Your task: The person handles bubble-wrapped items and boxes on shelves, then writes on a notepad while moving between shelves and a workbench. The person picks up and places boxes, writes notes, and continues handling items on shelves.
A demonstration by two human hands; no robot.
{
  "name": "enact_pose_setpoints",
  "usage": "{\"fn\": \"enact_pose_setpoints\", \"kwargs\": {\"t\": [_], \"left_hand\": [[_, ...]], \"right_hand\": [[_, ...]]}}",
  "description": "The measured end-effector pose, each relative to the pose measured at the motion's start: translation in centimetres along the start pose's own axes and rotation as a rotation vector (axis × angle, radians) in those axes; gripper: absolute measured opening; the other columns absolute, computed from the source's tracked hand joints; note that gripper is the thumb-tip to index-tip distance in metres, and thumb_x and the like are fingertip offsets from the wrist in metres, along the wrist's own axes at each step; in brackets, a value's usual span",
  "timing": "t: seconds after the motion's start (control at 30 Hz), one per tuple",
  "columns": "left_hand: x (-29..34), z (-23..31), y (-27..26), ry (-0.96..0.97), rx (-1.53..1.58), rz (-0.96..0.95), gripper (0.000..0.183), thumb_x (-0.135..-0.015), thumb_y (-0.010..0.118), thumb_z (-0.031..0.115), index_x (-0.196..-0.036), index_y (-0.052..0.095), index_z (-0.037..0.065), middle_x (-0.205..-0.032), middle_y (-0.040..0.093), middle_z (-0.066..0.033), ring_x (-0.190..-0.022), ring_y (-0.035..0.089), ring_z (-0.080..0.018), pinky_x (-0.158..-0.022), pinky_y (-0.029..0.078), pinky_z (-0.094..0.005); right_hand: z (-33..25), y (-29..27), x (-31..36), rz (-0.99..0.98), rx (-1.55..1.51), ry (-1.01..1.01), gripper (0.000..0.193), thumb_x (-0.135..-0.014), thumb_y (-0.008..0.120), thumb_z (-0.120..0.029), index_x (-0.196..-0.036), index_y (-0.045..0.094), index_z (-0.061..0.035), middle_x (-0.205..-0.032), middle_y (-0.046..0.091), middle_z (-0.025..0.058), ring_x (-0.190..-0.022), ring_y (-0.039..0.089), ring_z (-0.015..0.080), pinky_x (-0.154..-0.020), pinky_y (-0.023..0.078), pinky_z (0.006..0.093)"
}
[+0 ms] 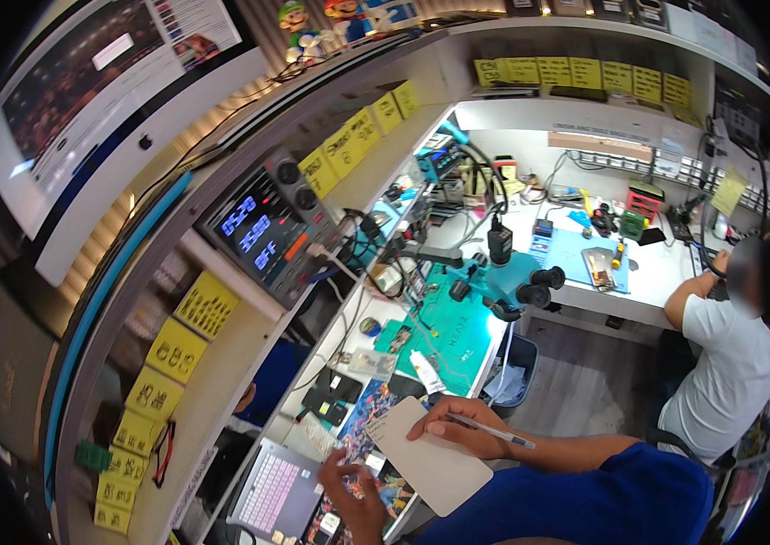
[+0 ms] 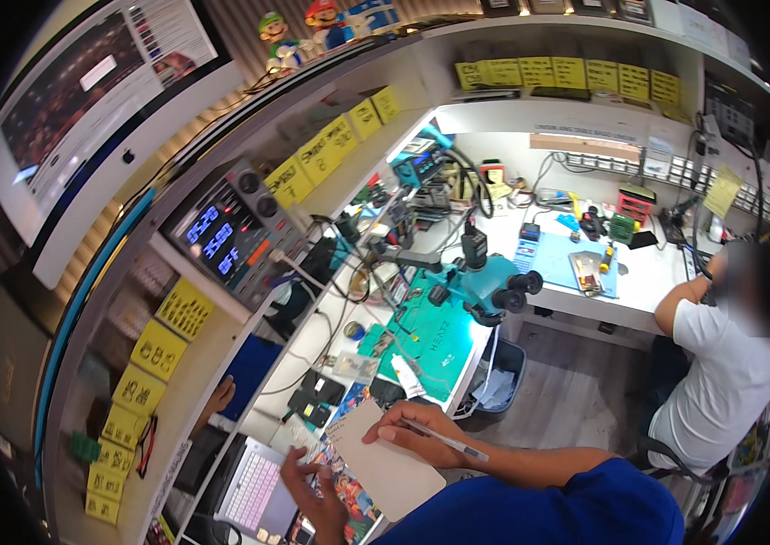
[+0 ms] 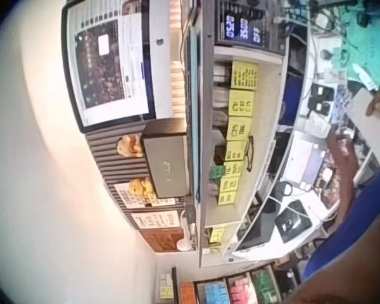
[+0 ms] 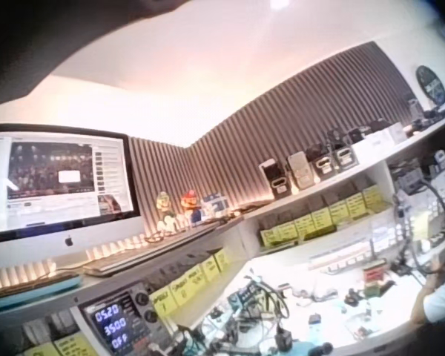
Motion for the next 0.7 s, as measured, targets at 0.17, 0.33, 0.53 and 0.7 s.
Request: {"fn": "enact_pose_setpoints", "kwargs": {"t": [0.17, 0.33, 0.53, 0.7], "left_hand": [[-0.8, 4.6, 5.0, 0.278, 0.055, -0.17, 0.036, -0.103, 0.061, 0.021, -0.133, 0.066, 0.0, -0.123, 0.069, -0.0217, -0.117, 0.065, -0.0395, -0.108, 0.048, -0.0488], [-2.6, 6.4, 9.1, 0.385, 0.254, -0.259, 0.033, -0.103, 0.064, 0.03, -0.118, 0.074, 0.002, -0.117, 0.075, -0.0186, -0.111, 0.07, -0.0394, -0.103, 0.053, -0.0503], [-6.4, 15.0, 14.3, 0.481, 0.292, -0.123, 0.024, -0.095, 0.075, 0.027, -0.099, 0.074, 0.004, -0.111, 0.076, -0.0207, -0.099, 0.074, -0.0352, -0.088, 0.06, -0.0427], [-8.9, 21.0, 20.2, 0.507, 0.379, -0.206, 0.019, -0.088, 0.078, 0.02, -0.097, 0.073, 0.004, -0.107, 0.076, -0.0177, -0.096, 0.074, -0.034, -0.087, 0.061, -0.0418]], "right_hand": [[0.3, -3.5, -1.8, 0.132, -0.037, 0.097, 0.028, -0.111, 0.061, -0.029, -0.115, 0.065, -0.0015, -0.121, 0.076, 0.0082, -0.11, 0.067, 0.0131, -0.095, 0.053, 0.0311], [-1.6, -6.9, -2.8, 0.023, -0.064, 0.136, 0.03, -0.112, 0.059, -0.033, -0.116, 0.064, -0.0034, -0.122, 0.074, 0.0072, -0.113, 0.065, 0.0127, -0.096, 0.051, 0.0298], [-8.3, -14.9, -1.2, -0.085, -0.042, -0.004, 0.03, -0.11, 0.06, -0.032, -0.116, 0.063, -0.0026, -0.132, 0.071, 0.0172, -0.125, 0.064, 0.0203, -0.104, 0.049, 0.036], [-13.9, -22.1, 1.5, -0.114, 0.042, -0.378, 0.021, -0.104, 0.069, -0.022, -0.111, 0.062, -0.0042, -0.133, 0.072, 0.0177, -0.123, 0.067, 0.0242, -0.107, 0.05, 0.0408]]}}
Point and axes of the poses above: each hand's wrist, its own x-axis away from the middle knuckle, its own y-axis out of the palm, z = x × y, the point moved 4 cm from there along -x, towards the middle knuckle
